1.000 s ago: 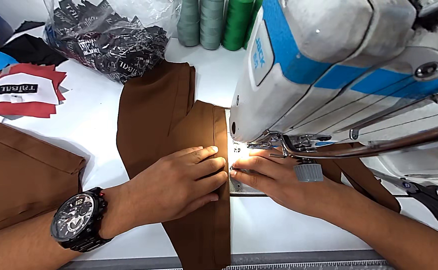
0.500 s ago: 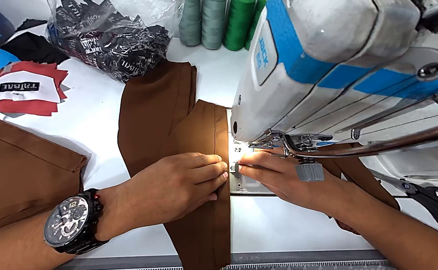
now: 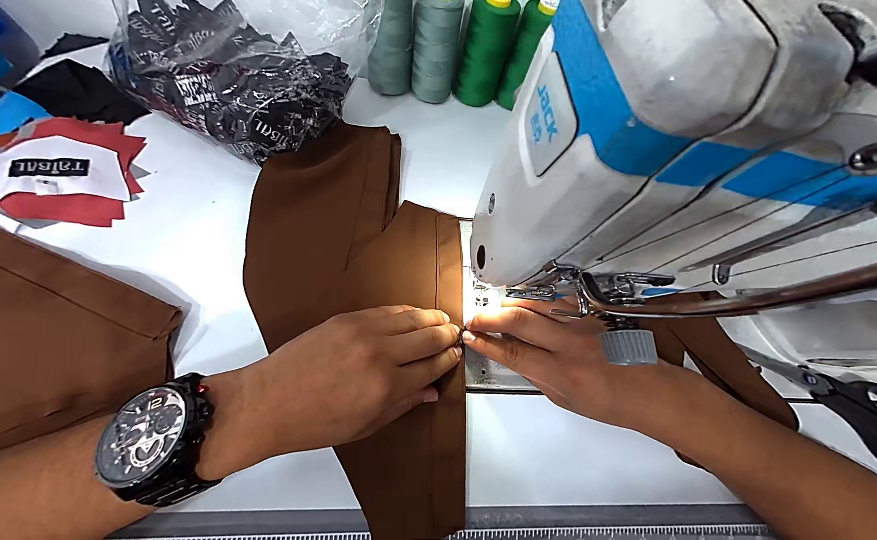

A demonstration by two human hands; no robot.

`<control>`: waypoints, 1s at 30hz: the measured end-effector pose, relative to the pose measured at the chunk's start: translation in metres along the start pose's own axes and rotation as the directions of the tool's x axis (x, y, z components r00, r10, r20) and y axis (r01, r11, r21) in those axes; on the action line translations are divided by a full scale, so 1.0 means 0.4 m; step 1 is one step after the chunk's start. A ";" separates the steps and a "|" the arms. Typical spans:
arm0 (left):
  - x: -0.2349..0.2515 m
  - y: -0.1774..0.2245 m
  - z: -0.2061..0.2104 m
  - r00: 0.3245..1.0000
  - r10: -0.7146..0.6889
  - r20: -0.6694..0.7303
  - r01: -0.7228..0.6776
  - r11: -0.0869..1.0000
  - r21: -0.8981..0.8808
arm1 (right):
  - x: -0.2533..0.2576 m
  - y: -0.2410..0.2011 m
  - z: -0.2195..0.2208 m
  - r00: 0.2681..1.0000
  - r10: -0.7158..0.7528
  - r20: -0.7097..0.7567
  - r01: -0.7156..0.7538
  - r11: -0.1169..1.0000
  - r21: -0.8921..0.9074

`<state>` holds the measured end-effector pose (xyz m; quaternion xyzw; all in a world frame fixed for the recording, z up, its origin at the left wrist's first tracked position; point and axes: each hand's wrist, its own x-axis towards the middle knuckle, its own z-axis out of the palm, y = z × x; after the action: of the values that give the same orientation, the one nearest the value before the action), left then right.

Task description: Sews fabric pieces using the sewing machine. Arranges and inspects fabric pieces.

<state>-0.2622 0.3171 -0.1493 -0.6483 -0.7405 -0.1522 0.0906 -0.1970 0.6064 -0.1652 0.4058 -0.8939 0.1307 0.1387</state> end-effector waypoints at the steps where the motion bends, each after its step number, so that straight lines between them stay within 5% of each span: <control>1: 0.000 0.000 0.000 1.000 0.000 -0.001 0.000 1.000 -0.001 | 0.002 -0.001 0.000 1.000 0.000 0.005 0.000 1.000 -0.006; 30: 0.014 -0.040 0.003 0.998 -0.051 -0.039 0.053 0.998 0.030 | -0.032 -0.009 -0.052 0.996 0.085 0.005 -0.084 0.991 -0.108</control>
<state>-0.2789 0.3211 -0.1504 -0.6243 -0.7575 -0.1556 0.1109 -0.1830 0.6203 -0.1500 0.3602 -0.9166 0.0861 0.1505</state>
